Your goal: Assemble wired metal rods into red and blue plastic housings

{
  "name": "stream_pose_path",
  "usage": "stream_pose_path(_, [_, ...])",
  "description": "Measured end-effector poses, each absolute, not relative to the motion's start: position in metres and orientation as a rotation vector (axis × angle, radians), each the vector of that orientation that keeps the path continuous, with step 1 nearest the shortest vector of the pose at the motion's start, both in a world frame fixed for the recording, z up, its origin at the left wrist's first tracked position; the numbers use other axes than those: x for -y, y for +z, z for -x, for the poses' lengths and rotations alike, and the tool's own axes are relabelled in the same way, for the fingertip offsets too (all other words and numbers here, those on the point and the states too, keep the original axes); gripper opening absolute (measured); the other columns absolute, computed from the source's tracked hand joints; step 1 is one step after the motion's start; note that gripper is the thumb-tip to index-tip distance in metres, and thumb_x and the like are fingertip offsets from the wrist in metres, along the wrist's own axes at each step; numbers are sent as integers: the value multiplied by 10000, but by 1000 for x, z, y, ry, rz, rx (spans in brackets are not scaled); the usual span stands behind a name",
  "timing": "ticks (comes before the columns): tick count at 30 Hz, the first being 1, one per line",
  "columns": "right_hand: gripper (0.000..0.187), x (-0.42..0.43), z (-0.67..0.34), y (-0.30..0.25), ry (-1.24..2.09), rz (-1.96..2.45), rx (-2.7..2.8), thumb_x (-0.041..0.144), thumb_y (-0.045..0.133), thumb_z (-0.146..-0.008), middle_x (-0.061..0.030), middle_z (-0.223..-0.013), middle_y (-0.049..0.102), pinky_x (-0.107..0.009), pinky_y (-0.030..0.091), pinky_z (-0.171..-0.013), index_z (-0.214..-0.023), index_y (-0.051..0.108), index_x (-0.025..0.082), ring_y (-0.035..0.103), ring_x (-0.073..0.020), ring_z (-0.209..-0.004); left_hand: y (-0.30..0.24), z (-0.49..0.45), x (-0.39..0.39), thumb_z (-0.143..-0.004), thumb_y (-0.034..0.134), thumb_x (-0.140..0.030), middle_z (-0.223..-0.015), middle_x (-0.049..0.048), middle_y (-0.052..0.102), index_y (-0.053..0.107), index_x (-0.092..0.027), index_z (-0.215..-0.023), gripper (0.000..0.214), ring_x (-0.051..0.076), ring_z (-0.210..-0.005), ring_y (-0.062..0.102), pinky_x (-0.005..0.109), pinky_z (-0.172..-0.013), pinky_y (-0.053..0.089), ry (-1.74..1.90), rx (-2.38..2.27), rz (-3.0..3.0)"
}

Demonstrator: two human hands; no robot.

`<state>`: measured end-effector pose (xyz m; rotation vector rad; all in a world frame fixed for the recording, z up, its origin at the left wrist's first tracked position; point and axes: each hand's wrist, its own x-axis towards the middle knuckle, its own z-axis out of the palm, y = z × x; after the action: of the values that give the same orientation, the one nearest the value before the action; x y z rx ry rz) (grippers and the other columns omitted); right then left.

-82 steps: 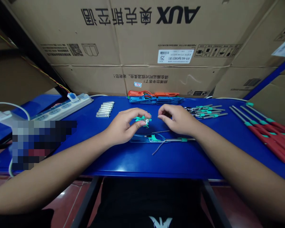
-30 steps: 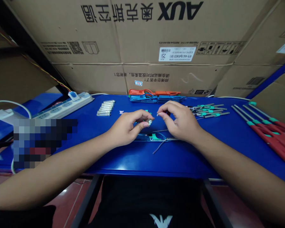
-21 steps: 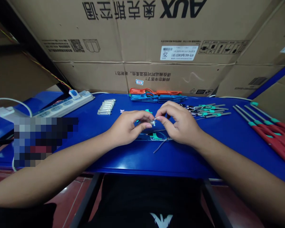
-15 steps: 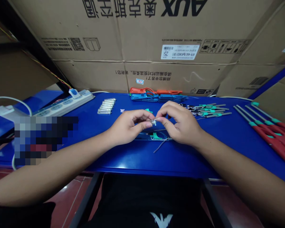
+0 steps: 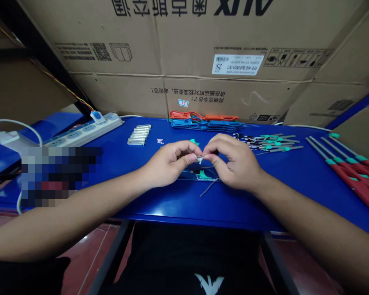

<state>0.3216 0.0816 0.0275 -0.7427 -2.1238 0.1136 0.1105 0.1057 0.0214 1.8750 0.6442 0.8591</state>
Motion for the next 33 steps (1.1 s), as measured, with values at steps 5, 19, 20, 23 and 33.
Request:
stream_pose_path(5, [136, -79, -312, 20, 135, 819, 2060, 113, 552, -903, -29, -820, 645, -315, 483, -696, -832, 608, 214, 601, -168, -749, 12, -115, -102, -918, 651, -366, -774, -24, 543, 537, -180, -918, 219, 108, -711, 523, 236, -673, 440, 953, -662, -1716])
stream_pose_path(19, [125, -74, -299, 18, 201, 898, 1883, 131, 580, -893, -16, -799, 656, -317, 473, -704, -805, 596, 219, 598, -170, -746, 3, -120, -98, -904, 685, -443, -747, -51, 511, 395, -228, -1009, 377, 104, -691, 467, 248, -667, 388, 1159, -599, -1590])
stream_pose_path(20, [123, -74, -298, 18, 209, 902, 1867, 134, 582, -890, -14, -795, 655, -314, 470, -694, -803, 598, 218, 593, -168, -739, 3, -120, -97, -902, 687, -443, -745, -50, 509, 396, -230, -1011, 377, 107, -694, 473, 252, -670, 391, 1174, -599, -1593])
stream_pose_path(23, [118, -73, -295, 18, 243, 908, 1826, 145, 586, -889, -10, -784, 649, -305, 464, -666, -797, 605, 217, 583, -163, -720, 4, -121, -96, -895, 694, -437, -762, -45, 518, 399, -231, -1006, 377, 110, -706, 486, 254, -681, 405, 1220, -606, -1601])
stream_pose_path(33, [140, -70, -288, 13, 297, 904, 1766, 146, 576, -906, -14, -788, 636, -310, 482, -705, -788, 590, 220, 588, -167, -744, 2, -122, -91, -913, 681, -378, -813, -32, 511, 363, -236, -944, 350, 113, -743, 488, 254, -700, 418, 1350, -645, -1651])
